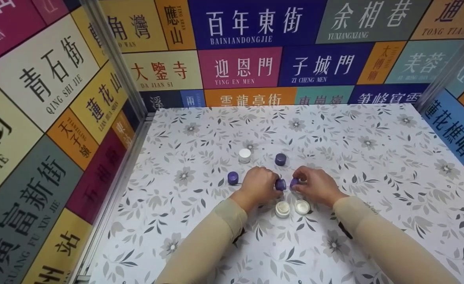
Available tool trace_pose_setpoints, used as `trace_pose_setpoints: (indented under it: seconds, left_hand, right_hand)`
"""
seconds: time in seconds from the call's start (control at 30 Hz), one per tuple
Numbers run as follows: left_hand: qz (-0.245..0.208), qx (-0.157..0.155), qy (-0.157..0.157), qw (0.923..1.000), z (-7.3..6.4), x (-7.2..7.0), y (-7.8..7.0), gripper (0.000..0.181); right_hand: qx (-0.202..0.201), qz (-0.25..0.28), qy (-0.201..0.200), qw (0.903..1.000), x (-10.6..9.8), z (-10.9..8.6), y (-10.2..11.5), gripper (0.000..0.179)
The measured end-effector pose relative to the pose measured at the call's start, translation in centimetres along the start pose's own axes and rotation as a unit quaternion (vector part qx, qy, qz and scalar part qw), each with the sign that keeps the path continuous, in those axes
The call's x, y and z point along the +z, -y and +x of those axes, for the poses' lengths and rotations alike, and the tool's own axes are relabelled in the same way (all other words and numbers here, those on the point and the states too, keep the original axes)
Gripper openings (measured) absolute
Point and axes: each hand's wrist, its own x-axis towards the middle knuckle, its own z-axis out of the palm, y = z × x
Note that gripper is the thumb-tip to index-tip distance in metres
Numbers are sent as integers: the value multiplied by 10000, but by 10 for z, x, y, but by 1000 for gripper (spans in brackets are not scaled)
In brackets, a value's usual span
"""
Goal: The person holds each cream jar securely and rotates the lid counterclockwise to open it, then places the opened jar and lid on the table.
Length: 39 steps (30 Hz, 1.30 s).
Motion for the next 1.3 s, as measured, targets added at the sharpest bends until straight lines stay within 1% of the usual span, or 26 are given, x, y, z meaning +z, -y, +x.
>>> trace_pose_setpoints:
  seconds: [0.1, 0.17, 0.37, 0.53, 0.67, 0.87, 1.0, 1.1, 1.3]
  left_hand:
    - [-9, 9, -30, 10000, 0, 1, 0, 31]
    - [-39, 5, -35, 10000, 0, 1, 0, 31]
    - [-75, -19, 16, 10000, -1, 0, -1, 30]
    - [-94, 11, -10, 10000, -1, 0, 0, 31]
    - [-108, 14, -22, 9999, -1, 1, 0, 31]
    - [-127, 2, 6, 9999, 0, 1, 0, 29]
    - [-95, -18, 64, 9999, 1, 2, 0, 28]
    - [-41, -43, 168, 9998, 2, 3, 0, 28]
    - [24, -167, 523, 9985, 4, 2, -2, 30]
  right_hand:
    - [5, -43, 93, 9999, -2, 0, -1, 33]
    - [-65, -149, 158, 9997, -3, 0, -2, 33]
    - [-381, -846, 333, 9951, -4, 0, -4, 36]
    - [-728, -1262, 205, 9891, -3, 0, -5, 33]
    - [-855, -1291, 158, 9878, -3, 1, -4, 31]
    - [-612, -1102, 307, 9915, -6, 2, -1, 31]
    - [-454, -1064, 341, 9927, -6, 3, 1, 31]
    - [-449, -1087, 355, 9924, -6, 4, 2, 31]
    - [-455, -1107, 377, 9921, -5, 5, 2, 30]
